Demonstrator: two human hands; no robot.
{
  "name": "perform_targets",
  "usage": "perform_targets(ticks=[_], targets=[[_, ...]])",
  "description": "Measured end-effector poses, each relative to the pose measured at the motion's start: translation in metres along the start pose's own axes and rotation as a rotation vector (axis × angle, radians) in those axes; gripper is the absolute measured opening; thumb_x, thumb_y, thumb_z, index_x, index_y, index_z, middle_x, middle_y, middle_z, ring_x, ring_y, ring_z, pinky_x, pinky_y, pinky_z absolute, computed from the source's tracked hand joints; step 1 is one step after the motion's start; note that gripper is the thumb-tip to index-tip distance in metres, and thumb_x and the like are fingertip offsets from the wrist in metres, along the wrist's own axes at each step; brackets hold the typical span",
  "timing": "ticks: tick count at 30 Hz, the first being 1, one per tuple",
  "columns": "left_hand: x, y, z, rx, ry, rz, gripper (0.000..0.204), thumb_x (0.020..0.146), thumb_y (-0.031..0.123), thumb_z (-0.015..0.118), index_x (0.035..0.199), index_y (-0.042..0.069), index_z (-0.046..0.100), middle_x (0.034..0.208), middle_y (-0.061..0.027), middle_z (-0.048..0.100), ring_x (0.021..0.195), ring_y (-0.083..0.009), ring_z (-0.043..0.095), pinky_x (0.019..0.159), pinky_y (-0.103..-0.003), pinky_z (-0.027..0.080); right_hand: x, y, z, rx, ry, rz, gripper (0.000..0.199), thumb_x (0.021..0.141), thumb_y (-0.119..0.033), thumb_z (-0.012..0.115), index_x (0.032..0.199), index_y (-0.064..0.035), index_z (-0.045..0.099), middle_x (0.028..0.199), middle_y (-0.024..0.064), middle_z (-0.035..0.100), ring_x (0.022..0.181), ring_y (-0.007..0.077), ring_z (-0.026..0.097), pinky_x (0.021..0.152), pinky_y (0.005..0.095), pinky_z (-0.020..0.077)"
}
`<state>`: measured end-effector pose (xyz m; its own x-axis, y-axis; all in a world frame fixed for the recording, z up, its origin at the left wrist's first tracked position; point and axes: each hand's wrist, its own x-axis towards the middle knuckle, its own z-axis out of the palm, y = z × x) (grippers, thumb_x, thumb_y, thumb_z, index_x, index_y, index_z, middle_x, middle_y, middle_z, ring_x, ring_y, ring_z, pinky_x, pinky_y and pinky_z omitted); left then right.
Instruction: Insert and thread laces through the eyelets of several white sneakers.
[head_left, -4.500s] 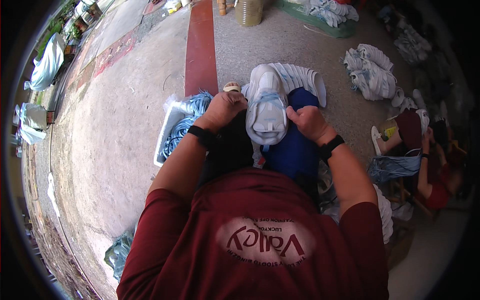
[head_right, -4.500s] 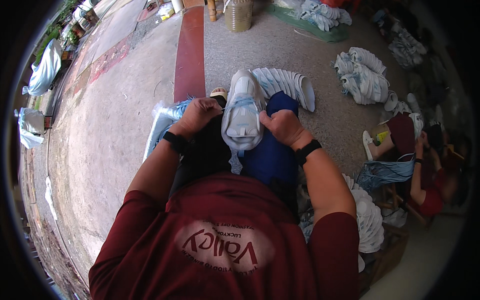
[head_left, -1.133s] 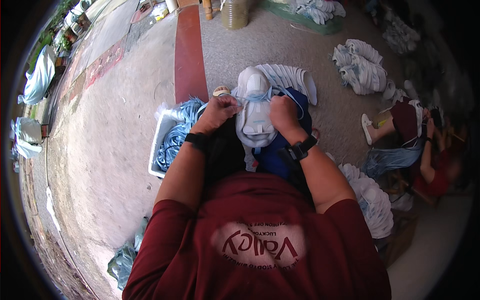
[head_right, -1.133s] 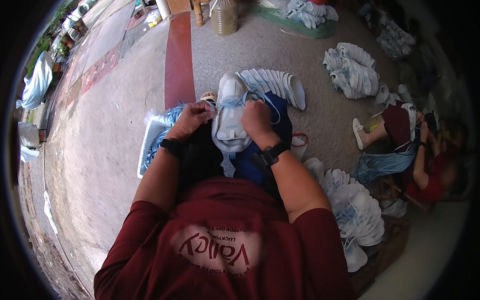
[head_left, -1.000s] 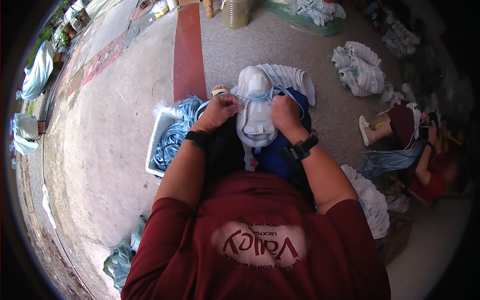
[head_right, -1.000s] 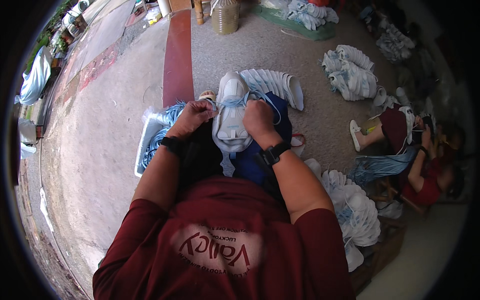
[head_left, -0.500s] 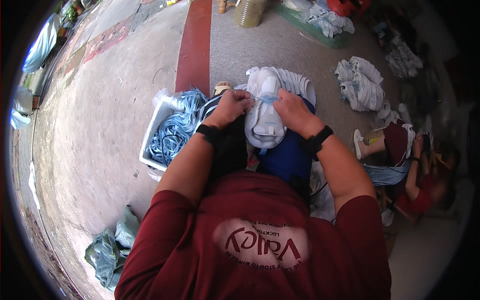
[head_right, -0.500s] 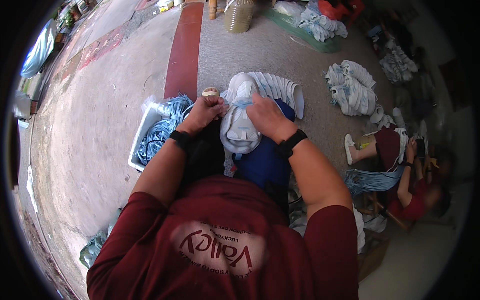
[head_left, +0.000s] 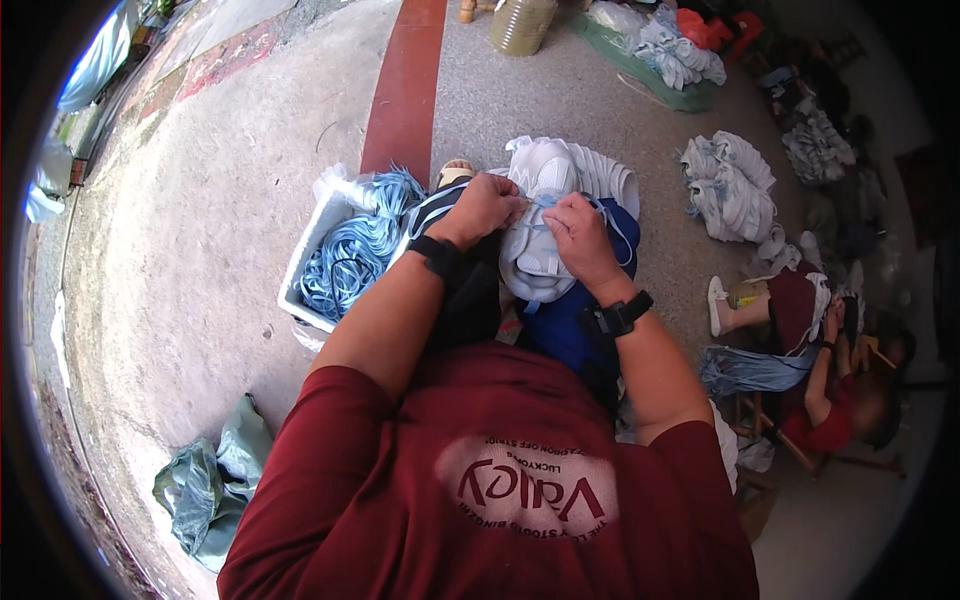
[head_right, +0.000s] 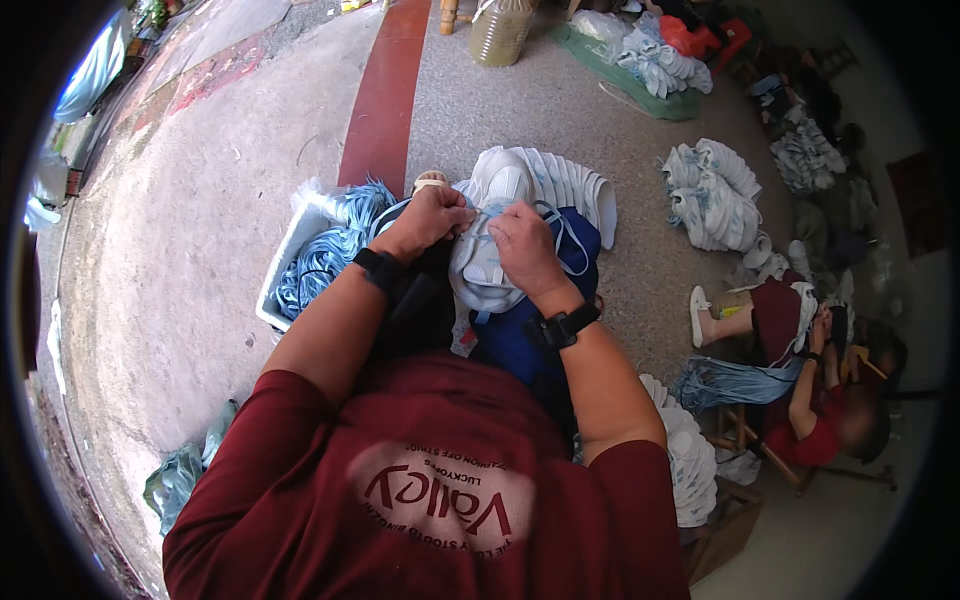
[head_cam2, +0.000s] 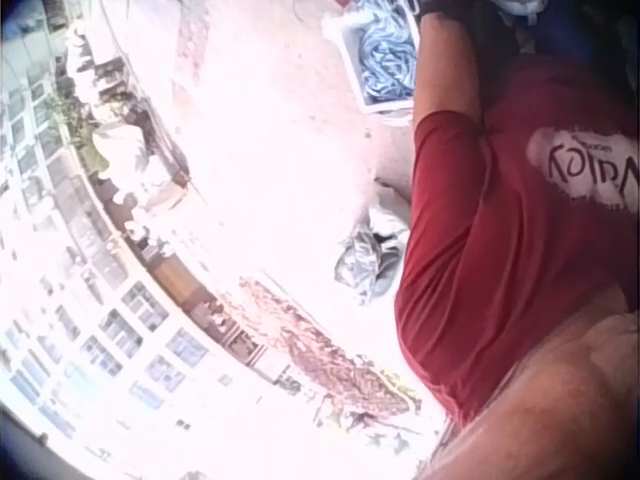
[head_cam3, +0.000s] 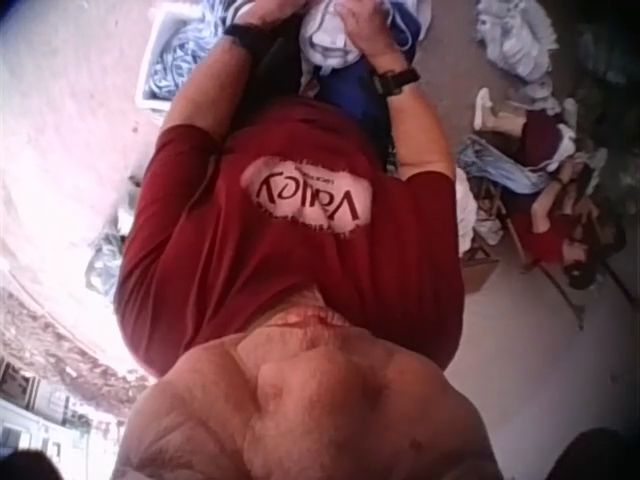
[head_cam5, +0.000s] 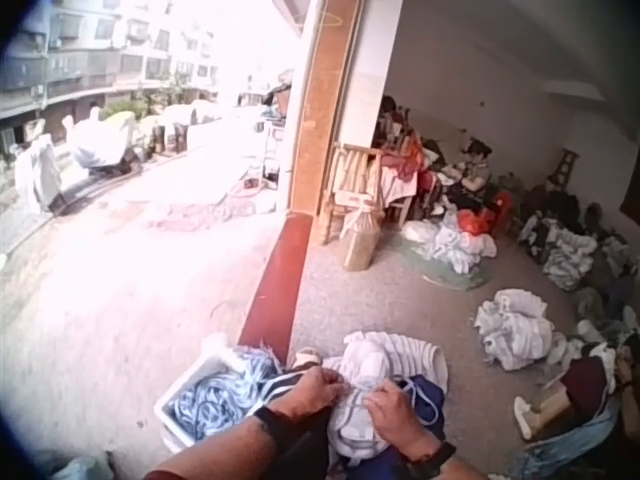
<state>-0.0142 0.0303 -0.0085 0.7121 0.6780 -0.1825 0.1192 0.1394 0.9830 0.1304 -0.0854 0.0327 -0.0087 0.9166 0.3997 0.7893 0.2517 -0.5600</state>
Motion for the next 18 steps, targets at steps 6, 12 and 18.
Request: perform_targets(ticks=[6,12,18], targets=[[0.0,-0.003,0.009,0.417,0.182,0.143,0.015,0.072,0.015,0.066,0.073,0.0,0.065,0.066,-0.0147,0.063,0.059,-0.0253,0.061,0.059,-0.035,0.048,0.002,0.01,0.014,-0.032,0.037,0.056,0.013,0.079,-0.004,0.052,0.084,0.0012,0.063,0.08,0.019,0.057,0.079,0.0351,0.056,0.071,0.0402,0.0458],[-0.015,0.012,0.026,0.739,0.307,0.272,0.019,0.075,0.019,0.064,0.072,0.001,0.065,0.069,-0.0178,0.063,0.063,-0.0305,0.062,0.061,-0.037,0.049,0.001,0.012,0.019,-0.053,0.074,0.078,0.012,0.077,-0.004,0.052,0.081,0.0004,0.062,0.079,0.0187,0.057,0.079,0.0357,0.056,0.071,0.0419,0.0454],[-0.011,0.014,0.018,0.972,0.118,0.411,0.021,0.074,0.022,0.06,0.071,0.002,0.064,0.07,-0.0193,0.062,0.066,-0.0353,0.061,0.064,-0.042,0.049,0.004,0.007,0.023,-0.129,0.046,0.114,0.008,0.075,-0.006,0.055,0.075,-0.0019,0.062,0.077,0.017,0.057,0.079,0.0343,0.056,0.072,0.0426,0.0448]])
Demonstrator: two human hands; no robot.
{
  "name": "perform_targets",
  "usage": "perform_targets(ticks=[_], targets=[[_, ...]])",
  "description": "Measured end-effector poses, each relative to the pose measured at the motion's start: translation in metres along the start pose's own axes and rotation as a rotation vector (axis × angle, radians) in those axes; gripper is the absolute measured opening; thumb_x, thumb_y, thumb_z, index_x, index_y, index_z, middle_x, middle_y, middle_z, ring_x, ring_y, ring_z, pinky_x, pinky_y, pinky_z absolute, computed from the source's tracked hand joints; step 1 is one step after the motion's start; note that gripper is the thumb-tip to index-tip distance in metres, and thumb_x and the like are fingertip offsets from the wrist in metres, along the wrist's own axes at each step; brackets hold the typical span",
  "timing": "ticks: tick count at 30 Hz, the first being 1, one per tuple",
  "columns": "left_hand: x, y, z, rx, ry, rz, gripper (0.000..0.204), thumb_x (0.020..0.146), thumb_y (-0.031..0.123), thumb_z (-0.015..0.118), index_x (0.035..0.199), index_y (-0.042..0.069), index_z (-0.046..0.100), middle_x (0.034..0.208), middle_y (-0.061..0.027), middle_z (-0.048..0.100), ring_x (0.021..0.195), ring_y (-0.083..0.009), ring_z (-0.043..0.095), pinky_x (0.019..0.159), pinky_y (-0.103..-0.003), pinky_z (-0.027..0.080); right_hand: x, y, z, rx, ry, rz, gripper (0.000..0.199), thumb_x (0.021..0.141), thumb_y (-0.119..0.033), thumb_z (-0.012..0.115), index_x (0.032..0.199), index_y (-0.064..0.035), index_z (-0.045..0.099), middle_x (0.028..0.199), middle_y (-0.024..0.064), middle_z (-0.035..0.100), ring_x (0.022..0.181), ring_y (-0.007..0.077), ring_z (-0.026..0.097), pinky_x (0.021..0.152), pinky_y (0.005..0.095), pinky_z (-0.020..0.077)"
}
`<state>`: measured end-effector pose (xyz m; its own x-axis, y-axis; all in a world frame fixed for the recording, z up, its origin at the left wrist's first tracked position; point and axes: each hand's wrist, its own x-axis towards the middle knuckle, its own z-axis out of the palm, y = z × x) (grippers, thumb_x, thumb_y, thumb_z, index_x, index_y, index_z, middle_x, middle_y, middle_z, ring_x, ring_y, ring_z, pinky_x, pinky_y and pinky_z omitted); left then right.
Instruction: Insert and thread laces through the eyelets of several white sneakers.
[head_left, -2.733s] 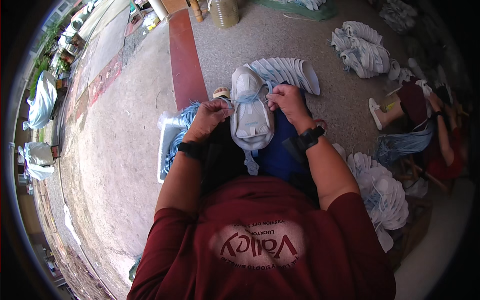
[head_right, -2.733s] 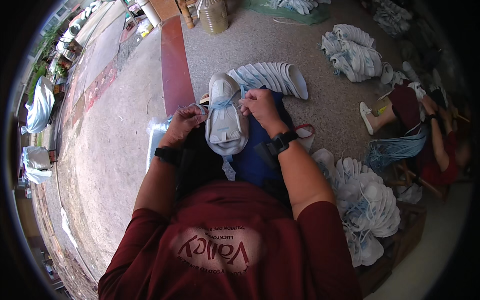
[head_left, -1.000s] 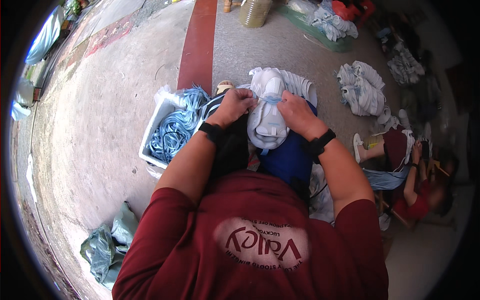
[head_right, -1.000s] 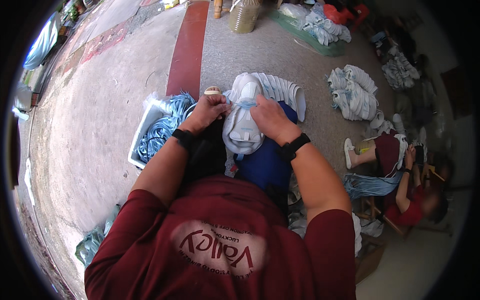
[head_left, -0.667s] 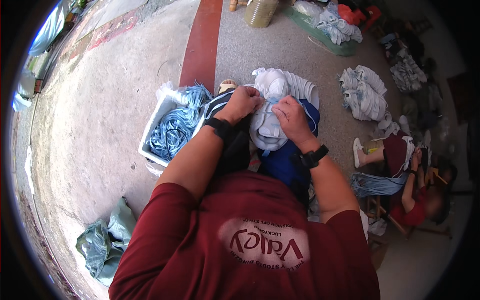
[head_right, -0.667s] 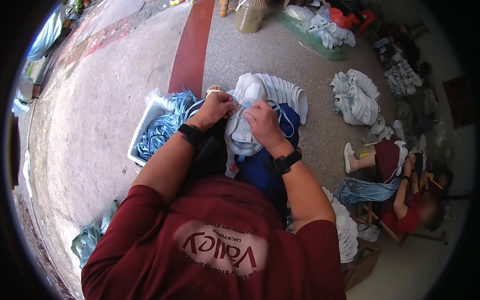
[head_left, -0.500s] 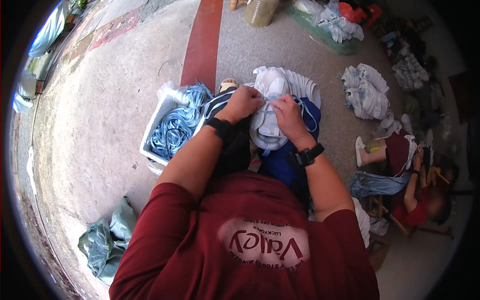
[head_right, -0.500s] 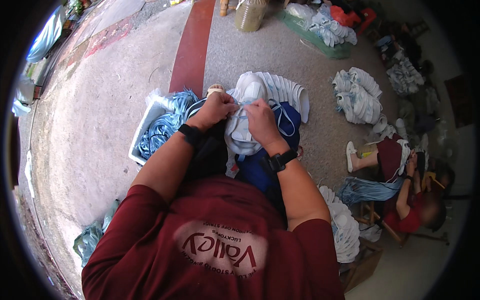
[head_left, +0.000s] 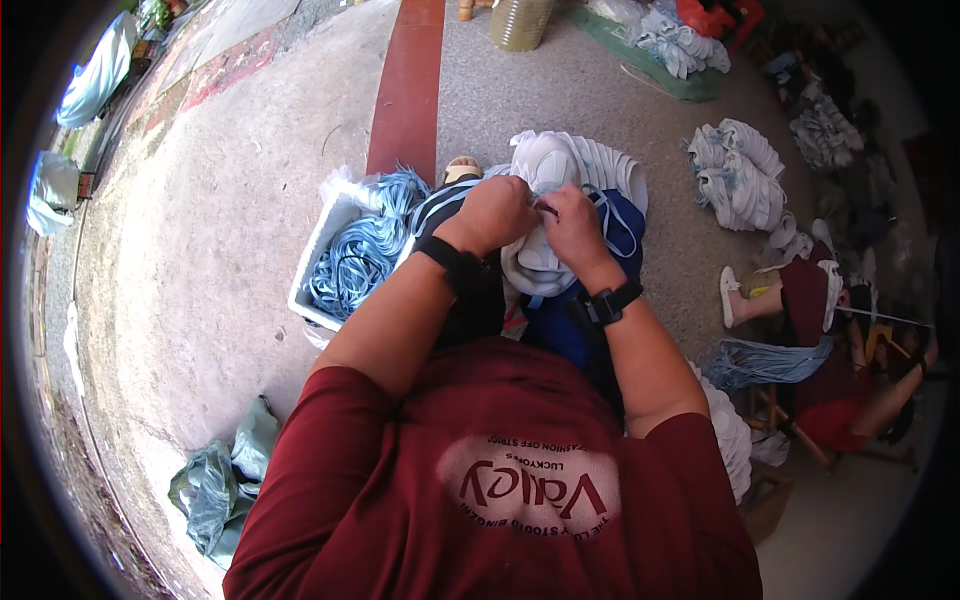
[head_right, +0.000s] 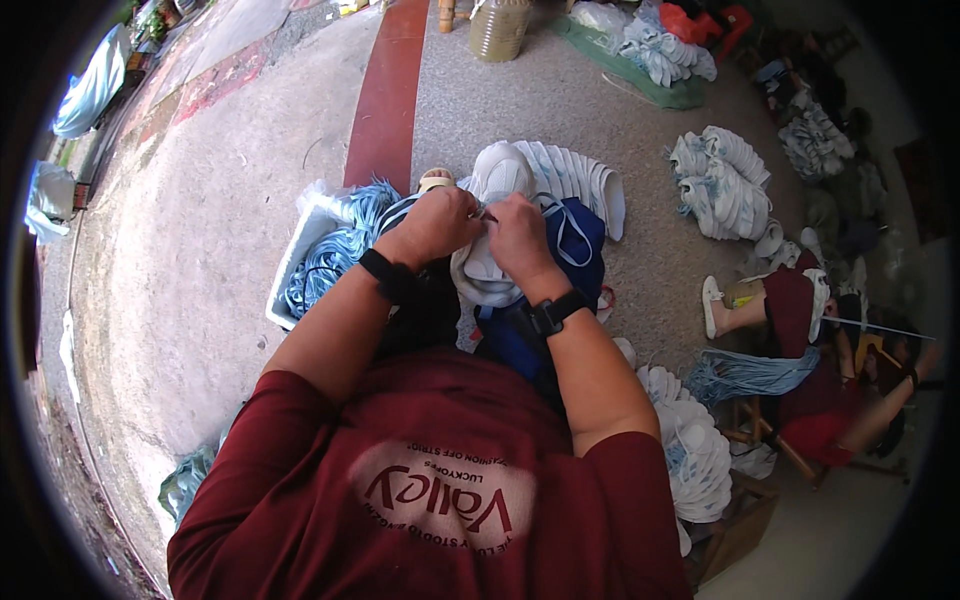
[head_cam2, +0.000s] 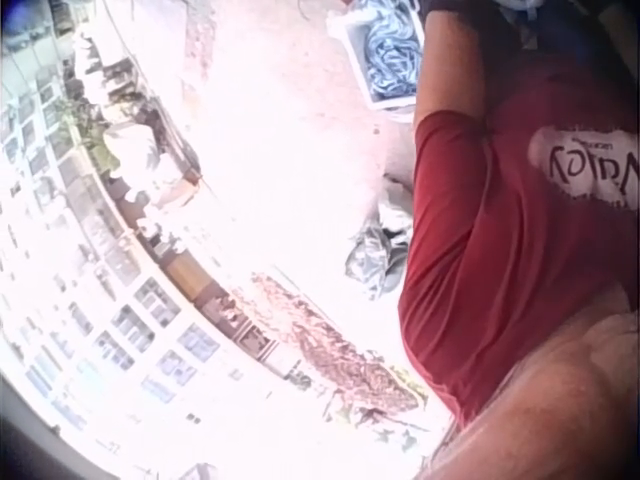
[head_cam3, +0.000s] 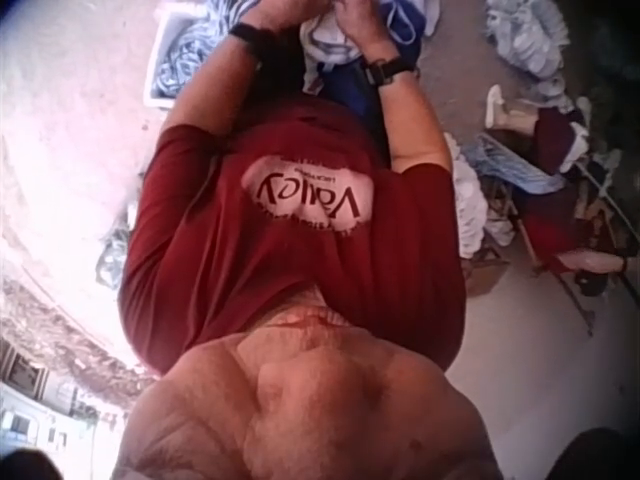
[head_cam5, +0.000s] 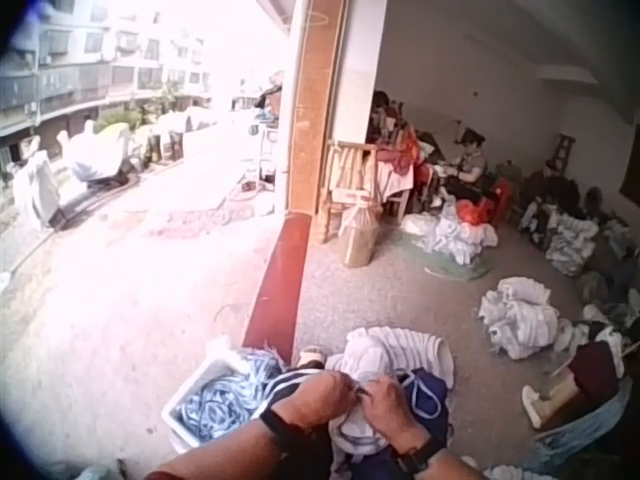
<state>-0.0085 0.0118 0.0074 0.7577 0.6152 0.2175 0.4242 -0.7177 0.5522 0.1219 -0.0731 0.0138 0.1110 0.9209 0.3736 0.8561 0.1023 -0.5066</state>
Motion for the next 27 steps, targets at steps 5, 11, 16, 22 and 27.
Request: perform_targets(ticks=[5,11,16,22,27], targets=[[-0.003,0.007,0.004,0.005,0.035,-0.111,0.018,0.072,0.018,0.059,0.072,0.001,0.064,0.07,-0.02,0.062,0.066,-0.0355,0.061,0.064,-0.042,0.049,0.003,-0.01,0.004,-0.187,-0.026,-0.035,0.008,0.072,-0.006,0.055,0.071,-0.0049,0.063,0.075,0.0156,0.057,0.077,0.0317,0.057,0.068,0.0414,0.0442],[-0.005,0.0,-0.004,-0.297,0.058,-0.137,0.02,0.071,0.016,0.059,0.079,0.0,0.067,0.074,-0.0212,0.064,0.071,-0.0358,0.063,0.07,-0.04,0.05,0.006,-0.014,-0.009,-0.339,-0.047,-0.116,0.009,0.07,-0.003,0.053,0.07,-0.0054,0.062,0.075,0.0142,0.057,0.077,0.0313,0.057,0.068,0.0407,0.0438],[-0.012,0.007,-0.015,-0.321,0.045,-0.274,0.02,0.074,0.017,0.062,0.083,0.0,0.067,0.068,-0.0147,0.064,0.066,-0.0221,0.064,0.062,-0.033,0.049,-0.034,-0.01,-0.095,0.657,-0.068,0.079,0.01,0.084,0.0,0.051,0.074,0.0006,0.051,0.11,0.0137,0.056,0.084,0.0142,0.052,0.079,0.0279,0.0413],[0.024,0.046,-0.018,0.118,-0.059,0.146,0.024,0.077,0.027,0.064,0.071,0.004,0.065,0.071,-0.0125,0.065,0.065,-0.0273,0.064,0.059,-0.035,0.05,-0.066,-0.02,-0.092,1.396,-0.161,0.212,0.008,0.089,-0.007,0.051,0.085,0.0,0.052,0.101,0.0176,0.059,0.082,0.0139,0.053,0.081,0.0283,0.0424],[0.029,0.065,-0.002,0.437,-0.195,0.144,0.013,0.074,0.013,0.055,0.074,0.006,0.066,0.072,-0.013,0.065,0.066,-0.0309,0.065,0.061,-0.039,0.052,-0.069,-0.019,-0.083,1.145,-0.154,0.22,0.013,0.089,-0.008,0.049,0.08,-0.0016,0.056,0.08,0.0058,0.061,0.074,0.0089,0.052,0.074,0.0234,0.0425]])
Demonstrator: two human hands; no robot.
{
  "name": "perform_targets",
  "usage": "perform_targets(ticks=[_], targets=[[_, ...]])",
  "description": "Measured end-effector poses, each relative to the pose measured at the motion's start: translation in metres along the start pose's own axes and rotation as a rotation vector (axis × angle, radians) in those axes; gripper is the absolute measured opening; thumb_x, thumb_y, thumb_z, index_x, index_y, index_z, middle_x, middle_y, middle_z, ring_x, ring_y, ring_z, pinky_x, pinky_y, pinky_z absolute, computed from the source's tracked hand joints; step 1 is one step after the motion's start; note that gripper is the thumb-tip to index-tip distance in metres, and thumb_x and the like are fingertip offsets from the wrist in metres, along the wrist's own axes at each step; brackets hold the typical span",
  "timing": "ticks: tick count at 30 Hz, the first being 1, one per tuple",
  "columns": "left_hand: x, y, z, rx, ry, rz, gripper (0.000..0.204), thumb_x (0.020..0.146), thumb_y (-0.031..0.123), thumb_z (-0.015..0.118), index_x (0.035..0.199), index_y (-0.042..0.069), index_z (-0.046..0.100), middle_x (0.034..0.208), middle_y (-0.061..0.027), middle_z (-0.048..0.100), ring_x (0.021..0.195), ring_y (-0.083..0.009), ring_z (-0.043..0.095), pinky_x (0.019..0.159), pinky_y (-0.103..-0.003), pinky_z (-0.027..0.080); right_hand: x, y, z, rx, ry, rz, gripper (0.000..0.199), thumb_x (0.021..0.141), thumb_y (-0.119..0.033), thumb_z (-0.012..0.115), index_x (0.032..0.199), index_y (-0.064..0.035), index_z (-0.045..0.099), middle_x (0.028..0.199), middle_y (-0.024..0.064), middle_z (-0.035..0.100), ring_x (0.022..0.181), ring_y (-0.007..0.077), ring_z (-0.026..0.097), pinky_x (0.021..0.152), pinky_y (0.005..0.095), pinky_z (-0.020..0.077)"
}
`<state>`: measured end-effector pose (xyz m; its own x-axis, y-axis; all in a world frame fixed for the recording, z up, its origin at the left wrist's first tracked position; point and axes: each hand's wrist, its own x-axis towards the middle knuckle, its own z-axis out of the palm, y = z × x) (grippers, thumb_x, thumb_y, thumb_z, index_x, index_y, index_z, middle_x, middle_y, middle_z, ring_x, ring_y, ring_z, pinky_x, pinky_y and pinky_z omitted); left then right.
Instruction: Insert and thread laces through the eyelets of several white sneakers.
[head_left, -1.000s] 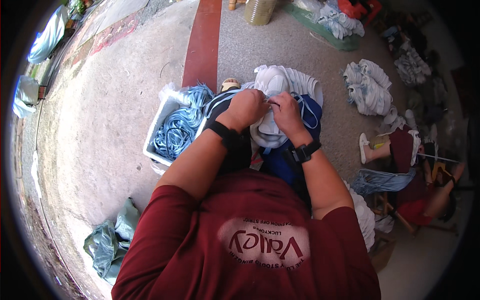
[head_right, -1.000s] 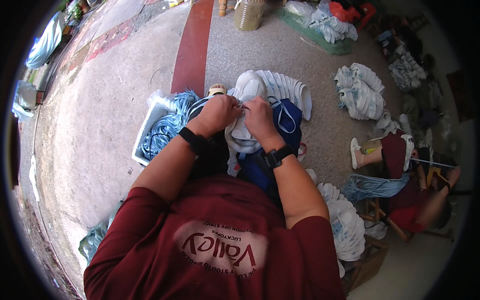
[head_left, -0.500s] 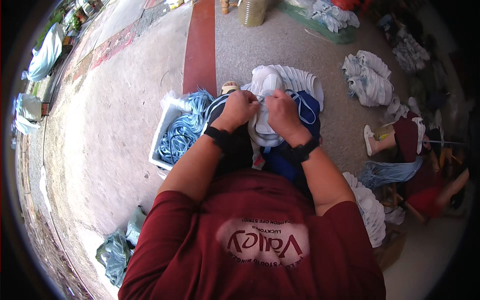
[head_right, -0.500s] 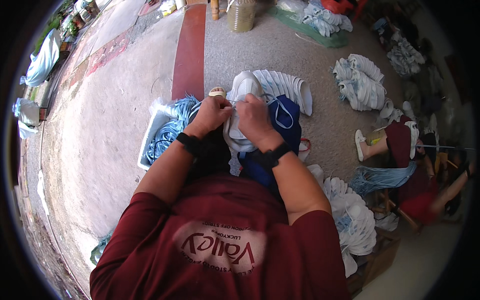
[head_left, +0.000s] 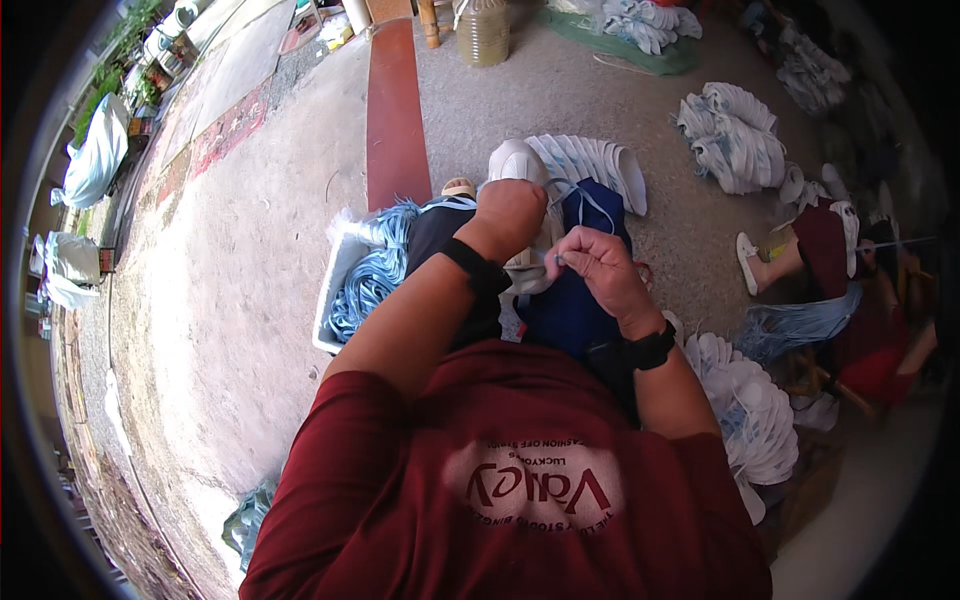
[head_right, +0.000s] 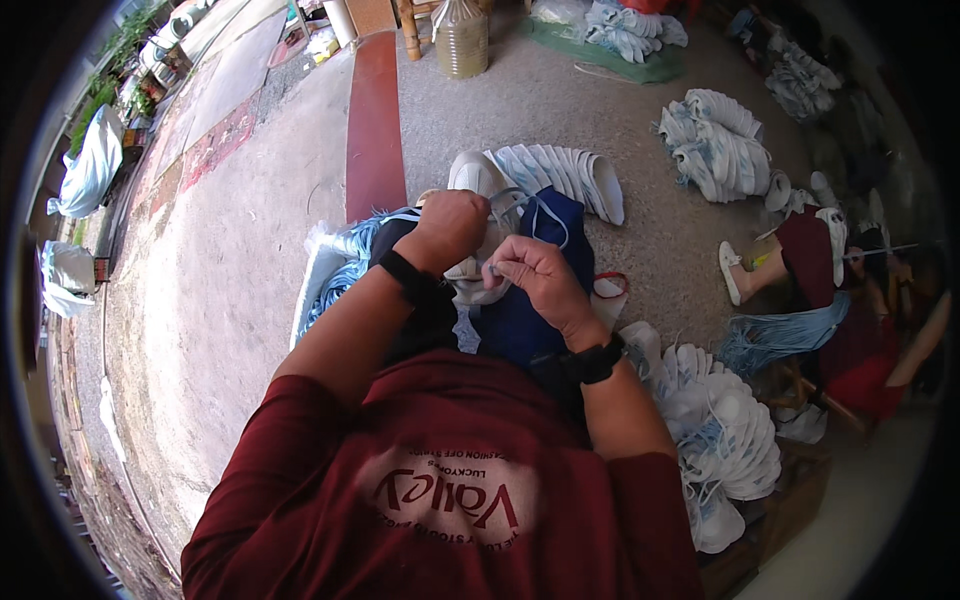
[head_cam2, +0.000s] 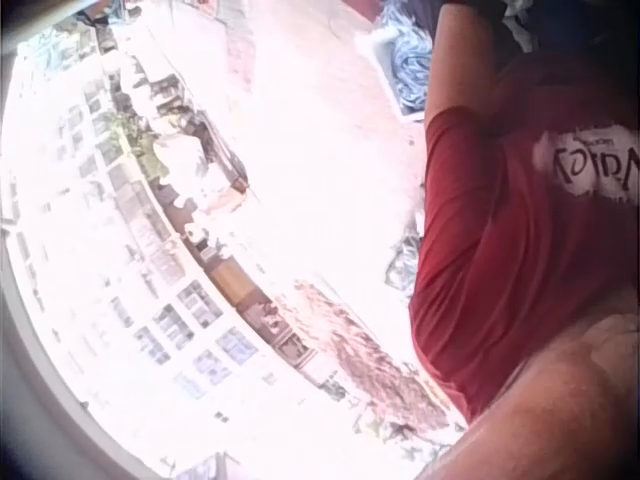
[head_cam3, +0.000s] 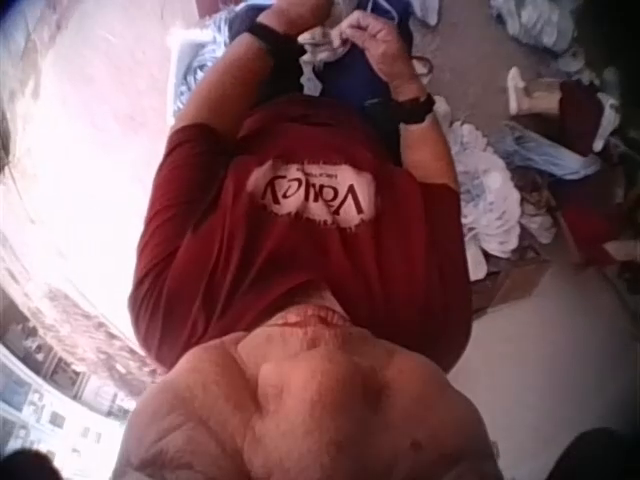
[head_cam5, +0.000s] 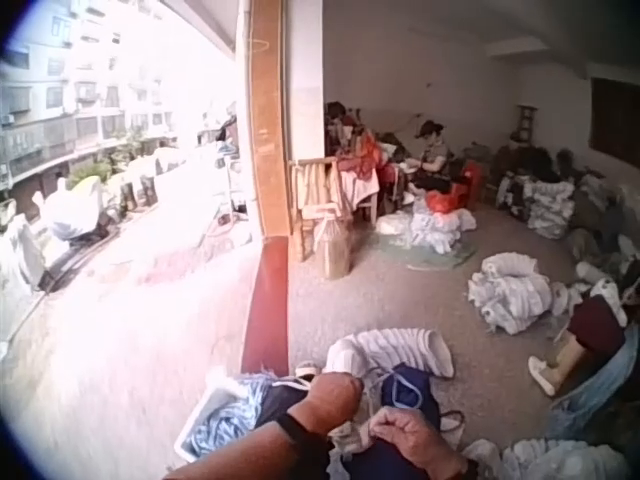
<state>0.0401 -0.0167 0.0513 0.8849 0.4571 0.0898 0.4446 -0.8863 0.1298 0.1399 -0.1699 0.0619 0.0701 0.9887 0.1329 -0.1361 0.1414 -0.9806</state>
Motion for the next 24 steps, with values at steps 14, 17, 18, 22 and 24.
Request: perform_targets(ticks=[14,17,18,22,24], targets=[[-0.298,-0.218,-0.006,0.251,-0.304,-1.004,0.012,0.07,0.01,0.062,0.08,0.004,0.062,0.086,-0.0177,0.064,0.084,-0.0351,0.062,0.071,-0.044,0.05,-0.262,0.034,-0.237,-0.061,0.82,0.485,0.005,0.082,-0.011,0.059,0.084,-0.0101,0.056,0.07,-0.0014,0.051,0.061,0.0115,0.048,0.055,0.0255,0.0385],[-0.246,-0.19,0.024,0.008,-0.076,-0.724,0.011,0.07,0.01,0.061,0.079,0.005,0.064,0.085,-0.0199,0.064,0.082,-0.036,0.062,0.07,-0.044,0.05,-0.154,0.04,-0.195,-0.411,0.613,0.522,0.004,0.079,-0.009,0.061,0.081,-0.01,0.058,0.074,-0.0018,0.057,0.063,0.0058,0.052,0.051,0.019,0.0357],[-0.221,-0.173,0.028,-0.058,0.004,-0.689,0.012,0.071,0.007,0.057,0.08,0.006,0.064,0.083,-0.0209,0.064,0.08,-0.0368,0.062,0.07,-0.045,0.05,-0.107,0.033,-0.16,-0.503,0.586,0.405,0.005,0.077,-0.006,0.06,0.082,-0.0049,0.059,0.073,-0.0002,0.058,0.066,0.01,0.055,0.056,0.0229,0.0409],[-0.119,-0.112,0.02,-0.21,0.137,-0.399,0.013,0.072,0.007,0.052,0.078,0.003,0.063,0.077,-0.0205,0.063,0.078,-0.0372,0.062,0.07,-0.046,0.049,0.005,0.033,-0.077,-1.186,0.474,-0.131,0.015,0.072,-0.006,0.064,0.086,-0.0009,0.061,0.08,0.014,0.06,0.084,0.0303,0.058,0.077,0.0383,0.0454],[-0.091,-0.097,0.02,-0.24,0.187,-0.272,0.013,0.076,0.014,0.055,0.079,0.004,0.064,0.076,-0.0193,0.063,0.074,-0.0359,0.062,0.068,-0.043,0.05,0.038,0.035,-0.048,-1.204,0.428,-0.202,0.013,0.071,-0.008,0.065,0.082,-0.0017,0.061,0.081,0.0145,0.061,0.087,0.0325,0.057,0.078,0.0396,0.0451]])
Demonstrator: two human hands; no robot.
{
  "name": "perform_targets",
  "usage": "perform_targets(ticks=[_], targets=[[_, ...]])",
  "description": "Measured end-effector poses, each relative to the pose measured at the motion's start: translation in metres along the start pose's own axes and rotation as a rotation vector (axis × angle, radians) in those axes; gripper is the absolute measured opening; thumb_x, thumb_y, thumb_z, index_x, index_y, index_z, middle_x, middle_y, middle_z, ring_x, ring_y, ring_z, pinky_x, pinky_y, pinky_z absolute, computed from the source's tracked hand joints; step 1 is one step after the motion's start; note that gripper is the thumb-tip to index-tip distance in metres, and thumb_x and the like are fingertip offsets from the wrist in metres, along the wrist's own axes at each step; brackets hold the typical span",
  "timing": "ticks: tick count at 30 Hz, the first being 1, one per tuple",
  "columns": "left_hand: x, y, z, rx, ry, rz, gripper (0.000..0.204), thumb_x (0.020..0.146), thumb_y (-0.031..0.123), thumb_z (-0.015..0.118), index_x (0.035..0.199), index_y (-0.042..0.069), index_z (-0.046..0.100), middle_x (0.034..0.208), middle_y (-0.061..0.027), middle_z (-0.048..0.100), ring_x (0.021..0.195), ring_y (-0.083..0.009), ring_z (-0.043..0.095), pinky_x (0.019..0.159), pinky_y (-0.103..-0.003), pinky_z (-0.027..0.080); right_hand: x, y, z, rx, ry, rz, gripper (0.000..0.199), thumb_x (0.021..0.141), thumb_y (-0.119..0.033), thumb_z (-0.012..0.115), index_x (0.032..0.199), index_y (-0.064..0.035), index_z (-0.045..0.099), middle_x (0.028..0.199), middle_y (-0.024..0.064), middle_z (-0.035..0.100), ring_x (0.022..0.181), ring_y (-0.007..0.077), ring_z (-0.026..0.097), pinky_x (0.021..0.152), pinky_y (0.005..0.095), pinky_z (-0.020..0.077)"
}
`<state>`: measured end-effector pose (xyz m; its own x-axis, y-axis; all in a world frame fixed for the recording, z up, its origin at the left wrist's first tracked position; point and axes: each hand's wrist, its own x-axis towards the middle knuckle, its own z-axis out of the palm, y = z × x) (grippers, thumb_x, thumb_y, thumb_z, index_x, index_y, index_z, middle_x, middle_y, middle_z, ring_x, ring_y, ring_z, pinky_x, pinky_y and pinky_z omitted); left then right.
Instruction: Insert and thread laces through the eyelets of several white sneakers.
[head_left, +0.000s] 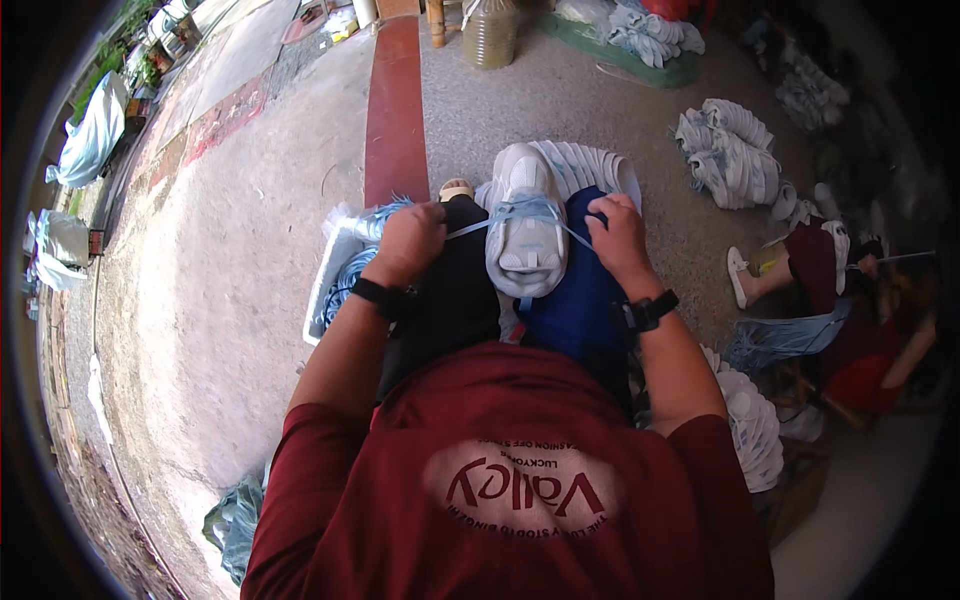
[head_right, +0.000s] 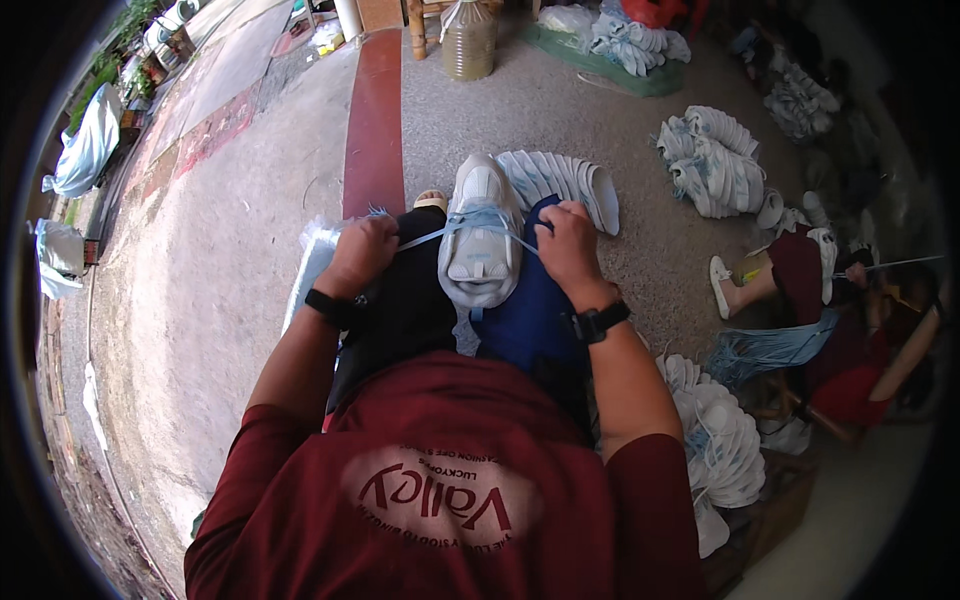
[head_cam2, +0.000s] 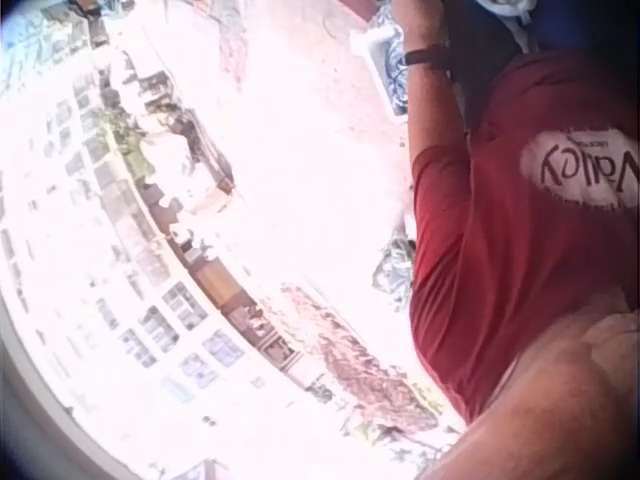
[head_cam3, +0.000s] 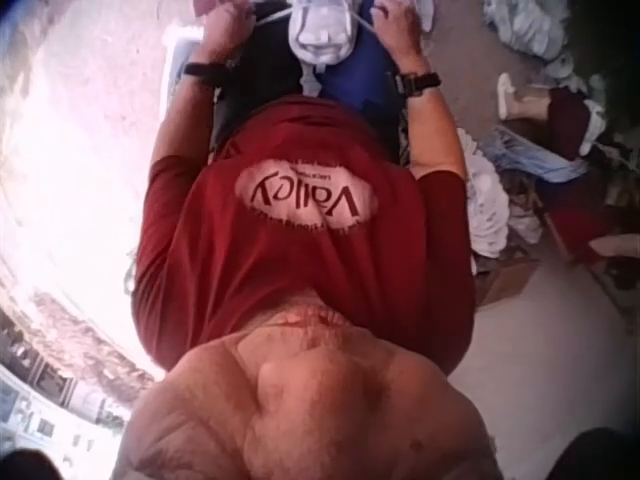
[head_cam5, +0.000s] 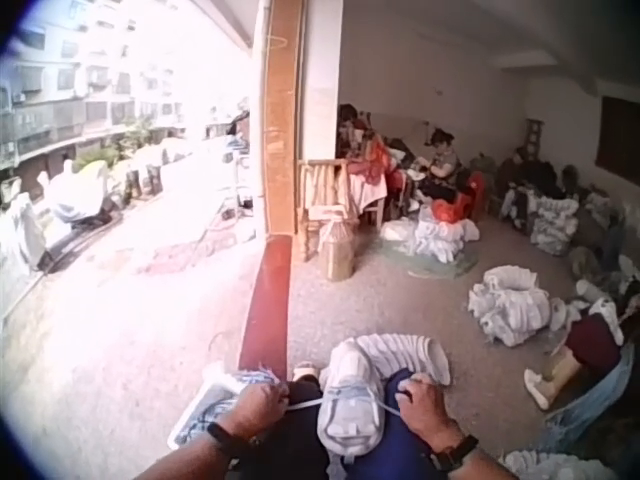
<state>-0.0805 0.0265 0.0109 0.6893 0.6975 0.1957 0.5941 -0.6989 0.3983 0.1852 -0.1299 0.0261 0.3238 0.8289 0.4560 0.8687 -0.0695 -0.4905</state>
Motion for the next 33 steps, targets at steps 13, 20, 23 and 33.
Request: perform_targets(ticks=[13,20,23,33], targets=[[0.042,0.063,0.027,-0.101,0.011,-0.001,0.017,0.081,0.018,0.056,0.08,0.002,0.062,0.073,-0.0202,0.061,0.07,-0.0375,0.061,0.063,-0.044,0.049,0.021,-0.024,0.04,-0.284,0.106,-0.192,0.003,0.068,-0.003,0.055,0.066,-0.004,0.057,0.074,0.0085,0.054,0.089,0.0244,0.051,0.082,0.0434,0.0318],[0.05,0.065,0.03,-0.176,0.207,0.101,0.016,0.083,0.015,0.054,0.087,0.0,0.061,0.077,-0.0199,0.061,0.071,-0.0348,0.061,0.063,-0.041,0.049,0.015,-0.037,0.024,-0.137,0.098,-0.26,0.01,0.067,-0.001,0.059,0.077,-0.002,0.057,0.075,0.0103,0.056,0.08,0.0286,0.053,0.072,0.0382,0.0393],[0.048,0.051,0.042,-0.541,0.204,-0.043,0.014,0.084,0.011,0.055,0.087,-0.001,0.062,0.073,-0.0128,0.063,0.066,-0.023,0.062,0.061,-0.034,0.048,0.017,-0.036,0.023,0.245,-0.09,0.005,0.018,0.068,-0.002,0.063,0.086,-0.0024,0.059,0.069,0.0076,0.054,0.064,0.0217,0.053,0.058,0.0307,0.0408],[0.042,0.047,0.038,-1.203,-0.081,-0.275,0.023,0.086,0.02,0.058,0.083,-0.002,0.065,0.072,-0.0011,0.06,0.063,-0.0087,0.051,0.06,-0.023,0.042,0.025,-0.006,0.027,0.664,-0.48,0.284,0.007,0.076,-0.008,0.065,0.078,-0.0031,0.06,0.066,-0.0052,0.05,0.061,0.0037,0.043,0.056,0.0208,0.0358]])
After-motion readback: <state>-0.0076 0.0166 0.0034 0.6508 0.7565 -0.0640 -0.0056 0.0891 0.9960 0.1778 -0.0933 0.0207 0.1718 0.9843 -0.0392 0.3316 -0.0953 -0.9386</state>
